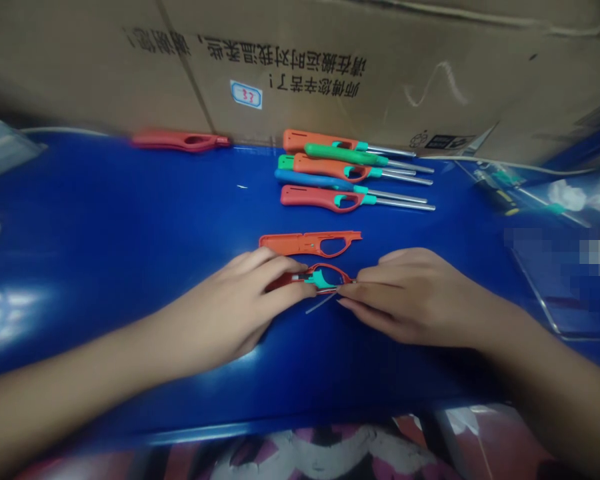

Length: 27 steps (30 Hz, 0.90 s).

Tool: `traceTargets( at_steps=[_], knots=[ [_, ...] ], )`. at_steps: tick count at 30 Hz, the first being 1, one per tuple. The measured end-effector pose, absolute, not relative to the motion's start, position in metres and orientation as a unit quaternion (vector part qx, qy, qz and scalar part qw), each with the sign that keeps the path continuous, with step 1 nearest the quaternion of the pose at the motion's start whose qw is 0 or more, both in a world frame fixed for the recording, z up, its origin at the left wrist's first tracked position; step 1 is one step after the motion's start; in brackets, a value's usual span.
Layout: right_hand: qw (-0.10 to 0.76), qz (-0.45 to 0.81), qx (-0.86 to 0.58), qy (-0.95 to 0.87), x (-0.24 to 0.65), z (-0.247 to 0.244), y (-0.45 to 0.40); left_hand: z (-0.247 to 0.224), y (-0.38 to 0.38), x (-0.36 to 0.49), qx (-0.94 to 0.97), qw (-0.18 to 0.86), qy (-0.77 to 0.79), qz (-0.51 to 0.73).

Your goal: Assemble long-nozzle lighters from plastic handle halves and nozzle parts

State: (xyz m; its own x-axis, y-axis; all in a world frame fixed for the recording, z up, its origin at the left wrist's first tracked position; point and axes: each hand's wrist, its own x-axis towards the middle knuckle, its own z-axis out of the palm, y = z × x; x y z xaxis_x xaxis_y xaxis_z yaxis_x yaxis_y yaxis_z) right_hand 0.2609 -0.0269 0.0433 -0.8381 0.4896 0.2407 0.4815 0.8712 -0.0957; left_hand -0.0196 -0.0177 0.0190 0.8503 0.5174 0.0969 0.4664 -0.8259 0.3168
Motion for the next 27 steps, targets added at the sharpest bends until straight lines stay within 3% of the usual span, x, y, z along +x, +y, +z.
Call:
traceTargets(
  at_steps=[27],
  knots=[
    [0.089, 0.029, -0.267, -0.959, 0.2592, 0.0491, -0.0281, 0.0204, -0.0152, -0.0187, 0.921, 0.232, 0.265, 0.165]
  ],
)
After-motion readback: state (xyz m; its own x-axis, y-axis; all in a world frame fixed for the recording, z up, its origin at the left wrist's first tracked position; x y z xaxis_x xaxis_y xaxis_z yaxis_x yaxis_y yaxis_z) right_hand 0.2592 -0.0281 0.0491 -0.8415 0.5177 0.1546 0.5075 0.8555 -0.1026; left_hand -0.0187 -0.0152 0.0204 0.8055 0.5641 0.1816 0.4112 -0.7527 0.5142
